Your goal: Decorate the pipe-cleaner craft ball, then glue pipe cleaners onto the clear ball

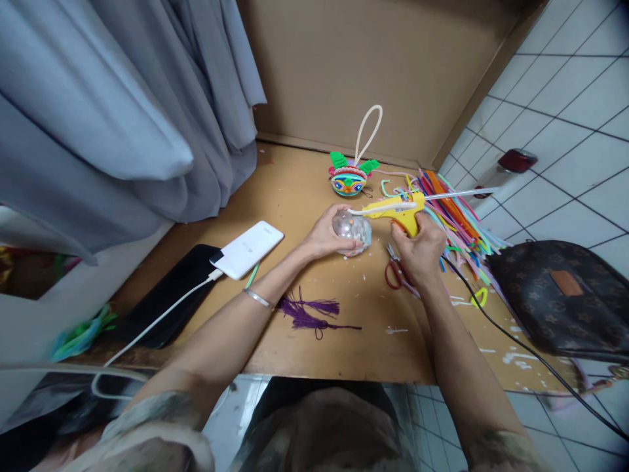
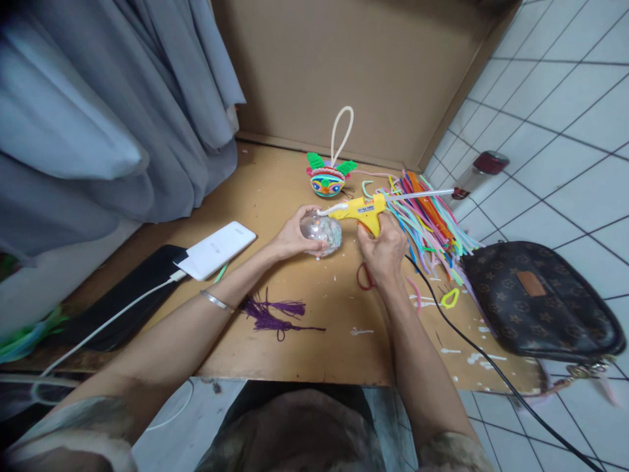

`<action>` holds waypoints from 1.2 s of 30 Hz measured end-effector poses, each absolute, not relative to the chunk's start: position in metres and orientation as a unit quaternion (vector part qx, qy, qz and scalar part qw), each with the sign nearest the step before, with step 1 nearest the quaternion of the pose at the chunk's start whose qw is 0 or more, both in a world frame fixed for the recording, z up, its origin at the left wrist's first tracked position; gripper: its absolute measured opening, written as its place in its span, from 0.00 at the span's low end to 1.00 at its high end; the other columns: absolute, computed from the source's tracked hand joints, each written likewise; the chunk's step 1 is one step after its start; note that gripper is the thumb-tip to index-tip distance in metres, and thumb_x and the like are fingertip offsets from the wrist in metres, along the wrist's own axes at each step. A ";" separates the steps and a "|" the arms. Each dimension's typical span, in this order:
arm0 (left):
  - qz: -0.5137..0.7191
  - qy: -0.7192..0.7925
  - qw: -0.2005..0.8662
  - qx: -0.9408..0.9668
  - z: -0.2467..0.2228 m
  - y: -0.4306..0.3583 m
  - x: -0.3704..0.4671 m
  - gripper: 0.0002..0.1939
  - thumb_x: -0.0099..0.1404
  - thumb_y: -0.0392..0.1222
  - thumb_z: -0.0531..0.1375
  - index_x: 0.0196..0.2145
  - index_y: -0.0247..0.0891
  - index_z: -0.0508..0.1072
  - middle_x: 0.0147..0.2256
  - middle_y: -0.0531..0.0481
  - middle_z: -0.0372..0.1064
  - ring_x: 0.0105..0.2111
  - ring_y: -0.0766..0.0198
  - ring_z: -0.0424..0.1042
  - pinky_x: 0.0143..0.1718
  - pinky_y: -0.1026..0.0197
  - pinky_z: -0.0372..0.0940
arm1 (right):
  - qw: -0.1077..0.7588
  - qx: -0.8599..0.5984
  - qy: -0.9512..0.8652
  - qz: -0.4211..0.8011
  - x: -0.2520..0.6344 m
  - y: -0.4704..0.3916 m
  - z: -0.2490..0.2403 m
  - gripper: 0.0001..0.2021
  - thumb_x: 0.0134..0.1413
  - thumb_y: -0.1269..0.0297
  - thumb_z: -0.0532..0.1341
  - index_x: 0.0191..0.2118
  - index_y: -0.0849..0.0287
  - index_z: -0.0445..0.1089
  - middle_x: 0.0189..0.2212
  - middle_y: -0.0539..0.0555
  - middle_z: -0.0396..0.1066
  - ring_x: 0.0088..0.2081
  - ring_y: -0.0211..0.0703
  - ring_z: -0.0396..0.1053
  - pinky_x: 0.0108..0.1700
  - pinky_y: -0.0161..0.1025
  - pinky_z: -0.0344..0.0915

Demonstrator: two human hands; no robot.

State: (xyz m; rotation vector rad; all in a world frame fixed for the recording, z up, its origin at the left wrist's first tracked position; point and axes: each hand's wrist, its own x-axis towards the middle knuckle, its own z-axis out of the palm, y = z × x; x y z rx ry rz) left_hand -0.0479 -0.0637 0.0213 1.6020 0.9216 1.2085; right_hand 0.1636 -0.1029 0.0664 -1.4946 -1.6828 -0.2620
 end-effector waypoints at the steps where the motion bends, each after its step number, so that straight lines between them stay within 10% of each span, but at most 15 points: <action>1: 0.489 0.372 0.451 0.647 0.021 -0.064 -0.048 0.44 0.39 0.45 0.74 0.54 0.38 0.64 0.55 0.40 0.68 0.50 0.53 0.72 0.55 0.50 0.68 | 0.423 -0.599 -0.672 -0.105 0.164 -0.103 0.067 0.10 0.52 0.55 0.59 0.28 0.54 0.61 0.26 0.51 0.66 0.29 0.43 0.60 0.34 0.40 0.57; 23: 0.482 0.388 0.450 0.644 0.026 -0.067 -0.049 0.43 0.40 0.43 0.73 0.54 0.38 0.64 0.55 0.41 0.68 0.50 0.52 0.72 0.56 0.47 0.67 | 0.341 -0.755 -0.560 -0.020 0.191 -0.075 0.036 0.21 0.48 0.44 0.61 0.34 0.60 0.74 0.24 0.56 0.72 0.27 0.48 0.65 0.30 0.40 0.57; 31: 0.482 0.393 0.444 0.645 0.023 -0.064 -0.048 0.42 0.39 0.43 0.74 0.53 0.39 0.66 0.54 0.41 0.68 0.50 0.52 0.72 0.56 0.46 0.67 | 0.193 -0.783 -0.585 -0.086 0.200 -0.070 0.013 0.23 0.56 0.48 0.62 0.40 0.67 0.75 0.36 0.71 0.77 0.39 0.59 0.74 0.40 0.48 0.65; 36: 0.485 0.394 0.442 0.644 0.022 -0.064 -0.048 0.43 0.40 0.43 0.74 0.53 0.40 0.66 0.54 0.42 0.68 0.49 0.52 0.72 0.56 0.46 0.67 | 0.271 -0.713 -0.623 -0.171 0.189 -0.078 0.027 0.17 0.61 0.56 0.58 0.40 0.67 0.74 0.38 0.74 0.75 0.45 0.64 0.70 0.48 0.60 0.62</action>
